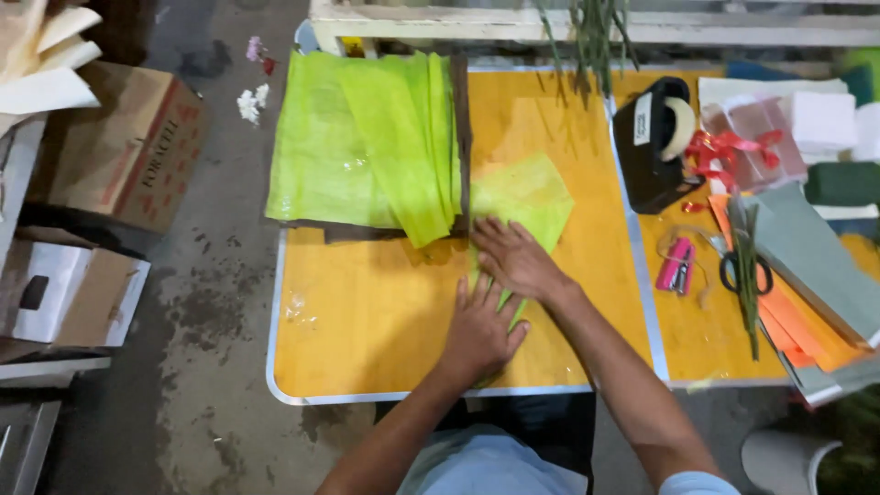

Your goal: The person folds a sheet of lime green translucent paper on a yellow table. They repeatedly fold the paper into a smaller square shape, pressing down on the creases to flatten them. The person then picks up a stapler and staples the folded paper before placing it on a stack.

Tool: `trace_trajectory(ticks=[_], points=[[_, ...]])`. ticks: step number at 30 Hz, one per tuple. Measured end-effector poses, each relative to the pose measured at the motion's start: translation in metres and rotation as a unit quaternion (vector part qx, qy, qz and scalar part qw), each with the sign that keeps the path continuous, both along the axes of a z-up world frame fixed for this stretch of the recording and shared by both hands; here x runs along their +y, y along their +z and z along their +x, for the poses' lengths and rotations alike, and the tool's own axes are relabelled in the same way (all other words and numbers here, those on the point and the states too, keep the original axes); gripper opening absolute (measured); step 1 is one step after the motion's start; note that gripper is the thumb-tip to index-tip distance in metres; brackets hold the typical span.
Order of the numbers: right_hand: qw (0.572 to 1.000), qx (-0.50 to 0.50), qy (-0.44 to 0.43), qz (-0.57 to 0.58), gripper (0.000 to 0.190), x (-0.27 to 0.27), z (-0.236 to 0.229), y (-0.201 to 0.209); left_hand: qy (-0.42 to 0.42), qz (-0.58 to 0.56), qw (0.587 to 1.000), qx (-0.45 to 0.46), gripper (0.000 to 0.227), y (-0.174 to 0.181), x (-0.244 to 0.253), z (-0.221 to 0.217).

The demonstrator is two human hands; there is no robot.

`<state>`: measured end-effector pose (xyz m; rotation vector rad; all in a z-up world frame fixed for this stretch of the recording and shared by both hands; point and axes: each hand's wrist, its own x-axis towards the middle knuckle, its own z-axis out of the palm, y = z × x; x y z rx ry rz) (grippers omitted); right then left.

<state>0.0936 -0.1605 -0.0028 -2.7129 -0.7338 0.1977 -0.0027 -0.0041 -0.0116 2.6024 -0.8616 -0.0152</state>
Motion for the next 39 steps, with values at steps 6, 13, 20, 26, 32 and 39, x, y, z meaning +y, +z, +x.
trace_trajectory(ticks=[6, 13, 20, 26, 32, 39], points=[[0.993, -0.057, -0.058, -0.088, 0.058, 0.001, 0.054, -0.013, 0.005, 0.005, 1.0, 0.015, 0.064, 0.004, 0.0, -0.001], [0.991, -0.037, -0.09, -0.097, 0.058, 0.009, 0.065, 0.0, 0.009, -0.115, 0.984, -0.138, 0.071, 0.003, 0.026, -0.046], [0.998, -0.049, -0.045, 0.006, 0.059, 0.012, 0.03, 0.04, -0.007, -0.029, 0.997, -0.071, 0.073, 0.018, 0.046, -0.084], [0.999, -0.039, -0.017, -0.024, 0.064, 0.004, 0.005, 0.014, -0.003, -0.032, 0.995, -0.096, 0.071, 0.02, 0.044, -0.079], [0.998, -0.035, -0.035, -0.039, 0.063, 0.003, 0.011, 0.009, 0.076, -0.08, 0.992, -0.058, 0.065, 0.032, 0.036, -0.058], [0.993, -0.068, -0.087, -0.051, 0.057, 0.005, 0.011, 0.0, 0.317, 0.002, 0.943, 0.099, 0.044, -0.033, 0.005, 0.09]])
